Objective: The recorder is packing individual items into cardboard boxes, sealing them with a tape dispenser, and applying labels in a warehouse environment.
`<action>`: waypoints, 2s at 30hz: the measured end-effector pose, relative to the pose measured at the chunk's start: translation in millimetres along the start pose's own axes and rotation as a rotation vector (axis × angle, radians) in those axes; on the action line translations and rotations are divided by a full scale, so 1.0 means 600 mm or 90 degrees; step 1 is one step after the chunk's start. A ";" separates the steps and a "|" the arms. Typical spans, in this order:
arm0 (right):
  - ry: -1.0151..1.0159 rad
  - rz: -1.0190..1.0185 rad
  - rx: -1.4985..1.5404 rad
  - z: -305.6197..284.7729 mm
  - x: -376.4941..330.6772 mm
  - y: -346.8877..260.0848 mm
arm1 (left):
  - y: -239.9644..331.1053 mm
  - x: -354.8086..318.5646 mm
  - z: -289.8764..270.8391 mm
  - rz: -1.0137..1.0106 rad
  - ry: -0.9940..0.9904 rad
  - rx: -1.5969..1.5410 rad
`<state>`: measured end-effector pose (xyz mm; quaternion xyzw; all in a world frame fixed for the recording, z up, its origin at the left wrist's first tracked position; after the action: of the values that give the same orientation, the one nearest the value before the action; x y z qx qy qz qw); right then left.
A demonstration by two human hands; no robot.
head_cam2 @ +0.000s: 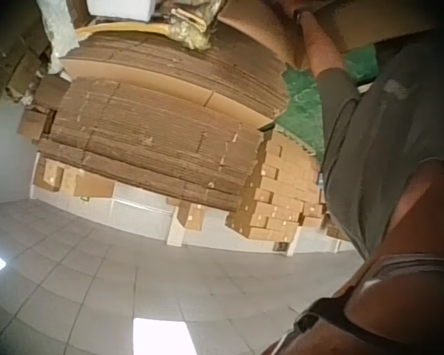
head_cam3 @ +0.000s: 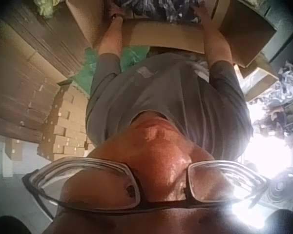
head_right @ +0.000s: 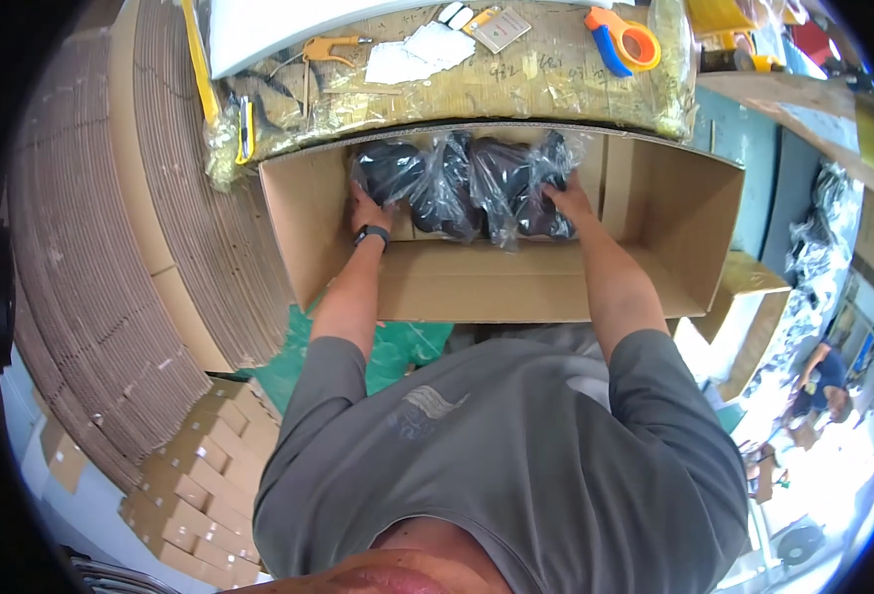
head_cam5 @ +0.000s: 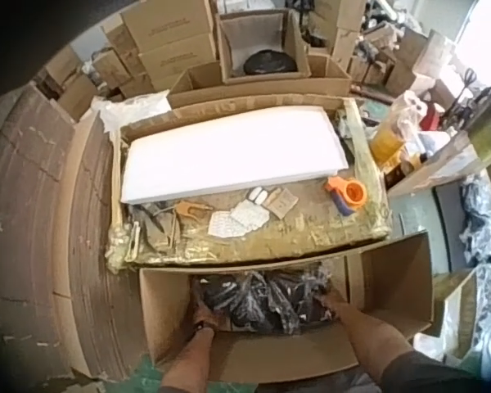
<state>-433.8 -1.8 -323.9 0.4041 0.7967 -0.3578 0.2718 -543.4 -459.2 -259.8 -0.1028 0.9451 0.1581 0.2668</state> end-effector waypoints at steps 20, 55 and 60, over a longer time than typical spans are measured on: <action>-0.614 -0.408 0.428 -0.655 -0.262 0.006 | 0.404 -0.267 0.021 0.502 0.100 0.009; 0.549 0.641 0.165 -0.941 -0.344 1.083 | 1.242 -0.614 0.213 0.180 -0.645 -0.586; 0.210 0.669 0.420 -0.750 -0.243 1.226 | 1.155 -0.658 0.126 0.467 -0.397 -0.517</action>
<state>194.8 595.0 -207.8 0.8528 0.3717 -0.3364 0.1462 -370.5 254.8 60.3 0.1855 0.6614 0.6083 0.3977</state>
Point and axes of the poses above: each hand's wrist, its own x-axis towards the middle knuckle, its own z-axis out of the palm, y = z × x, the point moved 2 cm from there along x, towards the middle knuckle, and after that the axes turned 11 degrees about z, right-handed, at the moved point
